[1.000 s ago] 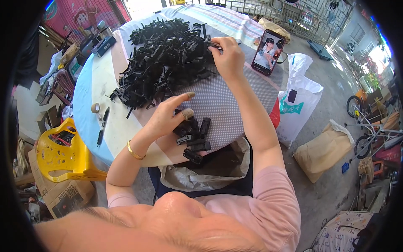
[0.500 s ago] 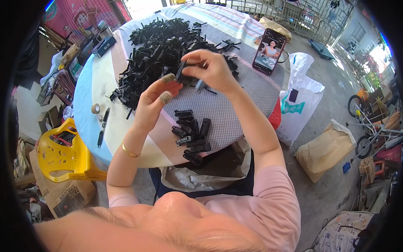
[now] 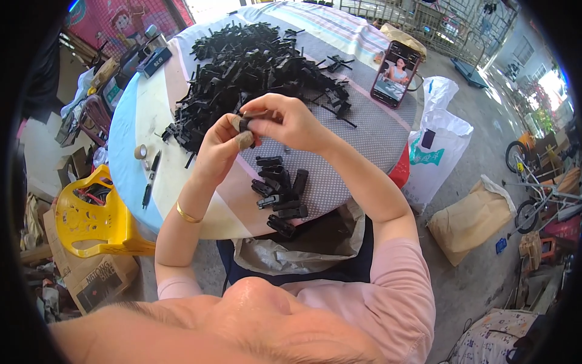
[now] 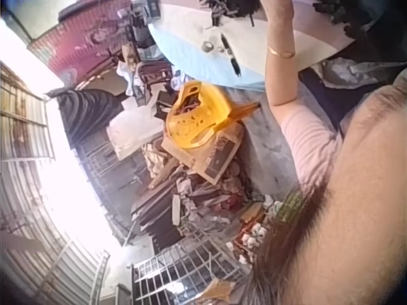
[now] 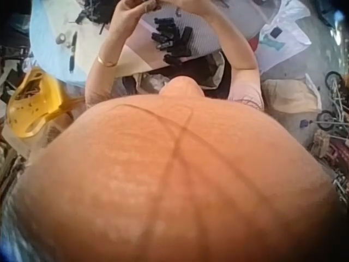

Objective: Assembling small black plastic hardware components at a table.

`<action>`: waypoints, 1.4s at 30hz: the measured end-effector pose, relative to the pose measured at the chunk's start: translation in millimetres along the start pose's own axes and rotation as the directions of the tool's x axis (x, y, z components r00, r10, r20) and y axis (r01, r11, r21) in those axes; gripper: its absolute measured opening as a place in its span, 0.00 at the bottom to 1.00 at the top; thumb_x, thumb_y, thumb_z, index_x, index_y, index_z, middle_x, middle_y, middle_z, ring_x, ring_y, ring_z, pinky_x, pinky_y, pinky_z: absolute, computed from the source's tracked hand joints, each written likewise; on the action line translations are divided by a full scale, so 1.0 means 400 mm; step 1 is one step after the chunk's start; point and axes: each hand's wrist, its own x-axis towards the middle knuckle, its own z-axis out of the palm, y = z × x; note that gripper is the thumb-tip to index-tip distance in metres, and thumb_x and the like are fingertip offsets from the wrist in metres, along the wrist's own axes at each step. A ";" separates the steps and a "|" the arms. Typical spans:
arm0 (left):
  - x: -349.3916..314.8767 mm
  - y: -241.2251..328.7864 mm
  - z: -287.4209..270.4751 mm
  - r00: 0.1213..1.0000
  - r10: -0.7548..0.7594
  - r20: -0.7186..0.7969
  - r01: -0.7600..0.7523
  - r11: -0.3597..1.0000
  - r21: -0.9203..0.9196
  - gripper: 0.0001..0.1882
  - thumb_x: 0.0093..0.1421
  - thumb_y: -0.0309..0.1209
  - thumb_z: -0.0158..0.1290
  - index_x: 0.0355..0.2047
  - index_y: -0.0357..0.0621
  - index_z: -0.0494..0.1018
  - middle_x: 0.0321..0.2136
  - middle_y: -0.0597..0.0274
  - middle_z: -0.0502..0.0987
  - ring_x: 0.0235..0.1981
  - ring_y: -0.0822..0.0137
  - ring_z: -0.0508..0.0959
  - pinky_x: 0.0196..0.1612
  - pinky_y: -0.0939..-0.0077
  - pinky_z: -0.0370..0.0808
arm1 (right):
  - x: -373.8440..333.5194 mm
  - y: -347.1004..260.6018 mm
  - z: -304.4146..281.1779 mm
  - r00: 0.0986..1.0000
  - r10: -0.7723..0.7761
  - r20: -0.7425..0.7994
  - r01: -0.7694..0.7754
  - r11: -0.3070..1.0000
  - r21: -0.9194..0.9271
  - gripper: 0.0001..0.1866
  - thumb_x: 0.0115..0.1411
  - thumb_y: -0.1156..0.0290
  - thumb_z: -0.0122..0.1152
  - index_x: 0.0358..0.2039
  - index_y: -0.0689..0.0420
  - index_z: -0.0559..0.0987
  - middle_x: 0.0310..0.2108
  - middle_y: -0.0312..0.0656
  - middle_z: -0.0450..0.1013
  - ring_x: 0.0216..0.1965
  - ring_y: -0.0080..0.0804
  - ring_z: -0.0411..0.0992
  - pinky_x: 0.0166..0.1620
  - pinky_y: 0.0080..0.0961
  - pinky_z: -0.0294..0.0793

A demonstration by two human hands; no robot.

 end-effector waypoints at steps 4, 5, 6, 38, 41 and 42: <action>-0.001 0.017 0.030 0.986 0.122 -0.115 -0.091 0.965 0.247 0.09 0.52 0.17 0.51 0.30 0.36 0.61 0.31 0.56 0.74 0.33 0.71 0.75 0.38 0.80 0.74 | -0.006 0.006 -0.018 0.998 0.035 -0.059 -0.034 0.999 0.015 0.10 0.60 0.70 0.47 0.35 0.63 0.73 0.24 0.33 0.69 0.20 0.11 0.59 0.21 0.08 0.57; -0.001 0.010 0.033 0.979 0.156 -0.134 -0.114 0.954 0.277 0.09 0.52 0.17 0.51 0.30 0.35 0.61 0.31 0.56 0.74 0.33 0.72 0.75 0.38 0.80 0.74 | -0.007 0.007 -0.015 0.997 0.066 -0.046 -0.069 0.995 -0.071 0.10 0.60 0.70 0.47 0.34 0.62 0.74 0.22 0.33 0.69 0.20 0.11 0.60 0.22 0.09 0.58; 0.000 0.004 0.035 0.970 0.189 -0.151 -0.136 0.942 0.308 0.10 0.51 0.17 0.51 0.31 0.35 0.61 0.31 0.56 0.74 0.33 0.73 0.75 0.37 0.81 0.74 | -0.010 0.006 -0.007 0.995 0.096 -0.036 -0.101 0.982 -0.157 0.09 0.60 0.70 0.48 0.32 0.62 0.74 0.21 0.32 0.69 0.19 0.12 0.60 0.22 0.09 0.58; -0.010 0.018 0.011 0.986 0.051 -0.157 -0.101 0.940 -0.327 0.15 0.62 0.27 0.39 0.49 0.37 0.61 0.38 0.55 0.71 0.44 0.58 0.72 0.49 0.63 0.71 | -0.009 0.006 0.008 0.930 -0.359 -0.082 0.322 0.901 -0.290 0.09 0.43 0.78 0.66 0.27 0.60 0.76 0.24 0.35 0.71 0.23 0.16 0.68 0.25 0.12 0.67; -0.015 0.020 0.021 0.996 -0.001 -0.084 -0.018 0.975 -0.221 0.19 0.61 0.25 0.40 0.53 0.37 0.58 0.38 0.58 0.71 0.39 0.69 0.73 0.45 0.67 0.75 | -0.021 -0.014 0.006 0.934 -0.356 -0.023 0.339 0.906 -0.255 0.06 0.45 0.81 0.63 0.26 0.61 0.76 0.24 0.35 0.72 0.25 0.16 0.69 0.26 0.13 0.68; -0.016 0.023 0.028 0.996 -0.001 -0.085 -0.017 0.975 -0.221 0.19 0.61 0.25 0.40 0.53 0.37 0.58 0.38 0.58 0.71 0.39 0.69 0.73 0.45 0.67 0.75 | -0.024 -0.013 0.007 0.963 -0.265 -0.053 0.252 0.951 -0.180 0.06 0.45 0.81 0.62 0.26 0.62 0.76 0.25 0.35 0.72 0.25 0.15 0.69 0.26 0.13 0.69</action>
